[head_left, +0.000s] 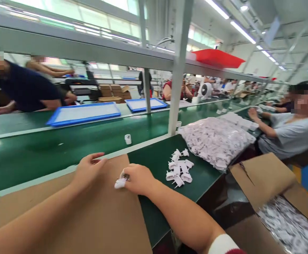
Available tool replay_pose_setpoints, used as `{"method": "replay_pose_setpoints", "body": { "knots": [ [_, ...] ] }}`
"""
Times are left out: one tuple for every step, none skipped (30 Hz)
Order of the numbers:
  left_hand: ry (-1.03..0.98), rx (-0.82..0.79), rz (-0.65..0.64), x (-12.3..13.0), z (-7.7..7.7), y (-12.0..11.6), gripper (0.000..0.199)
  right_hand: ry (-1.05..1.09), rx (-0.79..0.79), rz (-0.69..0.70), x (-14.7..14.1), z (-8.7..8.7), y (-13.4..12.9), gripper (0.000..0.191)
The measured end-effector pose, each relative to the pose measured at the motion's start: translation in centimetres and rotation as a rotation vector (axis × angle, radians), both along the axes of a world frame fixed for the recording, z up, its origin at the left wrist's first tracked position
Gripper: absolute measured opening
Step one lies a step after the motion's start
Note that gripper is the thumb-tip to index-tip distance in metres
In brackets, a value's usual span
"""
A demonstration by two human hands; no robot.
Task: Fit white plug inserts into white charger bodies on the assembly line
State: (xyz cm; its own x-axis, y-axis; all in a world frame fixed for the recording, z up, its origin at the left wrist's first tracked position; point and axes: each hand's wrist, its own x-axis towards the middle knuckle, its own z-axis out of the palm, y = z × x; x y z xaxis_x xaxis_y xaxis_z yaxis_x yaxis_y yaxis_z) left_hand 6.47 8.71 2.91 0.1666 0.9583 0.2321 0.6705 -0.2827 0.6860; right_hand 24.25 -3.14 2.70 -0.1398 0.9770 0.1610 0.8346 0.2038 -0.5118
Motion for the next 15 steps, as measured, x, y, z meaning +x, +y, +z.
{"method": "replay_pose_setpoints", "body": {
  "knots": [
    [-0.010, -0.054, 0.025, 0.8, 0.5, 0.7, 0.057, -0.022, -0.014, 0.022, 0.1, 0.1, -0.1, 0.012],
    [-0.024, -0.060, 0.049, 1.7, 0.8, 1.5, 0.060, -0.046, -0.034, 0.042, 0.1, 0.1, -0.2, 0.013],
    [-0.033, -0.068, 0.087, 2.7, 0.9, 2.4, 0.062, -0.065, -0.055, 0.057, 0.2, 0.1, -0.2, 0.014],
    [-0.043, -0.077, 0.086, 3.6, 0.9, 3.3, 0.066, -0.073, -0.072, 0.059, 0.2, 0.0, -0.3, 0.014],
    [-0.051, -0.089, 0.062, 4.5, 0.8, 4.1, 0.070, -0.065, -0.078, 0.045, 0.3, -0.1, -0.2, 0.013],
    [-0.039, -0.089, 0.031, 5.4, 0.6, 4.9, 0.076, -0.038, -0.075, 0.018, 0.4, -0.2, -0.1, 0.013],
    [-0.016, -0.087, -0.006, 6.1, 0.5, 5.5, 0.082, 0.003, -0.064, -0.019, 0.4, -0.3, 0.1, 0.014],
    [0.017, -0.079, -0.032, 6.8, 0.4, 6.0, 0.086, 0.050, -0.048, -0.060, 0.5, -0.4, 0.2, 0.016],
    [0.056, -0.069, -0.039, 7.4, 0.5, 6.3, 0.089, 0.096, -0.031, -0.098, 0.5, -0.4, 0.3, 0.017],
    [0.091, -0.075, -0.027, 7.8, 0.6, 6.5, 0.088, 0.129, -0.018, -0.127, 0.5, -0.5, 0.4, 0.019],
    [0.120, -0.087, -0.016, 8.1, 0.7, 6.5, 0.085, 0.143, -0.010, -0.142, 0.5, -0.6, 0.4, 0.021],
    [0.143, -0.108, 0.014, 8.3, 0.9, 6.6, 0.080, 0.139, -0.005, -0.147, 0.5, -0.6, 0.5, 0.023],
    [0.169, -0.155, 0.006, 8.3, 1.0, 6.7, 0.072, 0.118, -0.009, -0.143, 0.5, -0.7, 0.6, 0.025],
    [0.193, -0.147, -0.063, 8.1, 1.1, 7.0, 0.069, 0.090, -0.019, -0.136, 0.5, -0.7, 0.7, 0.027],
    [0.226, -0.135, -0.067, 7.8, 1.1, 7.4, 0.067, 0.065, -0.029, -0.130, 0.6, -0.7, 0.9, 0.027]
  ]
}}
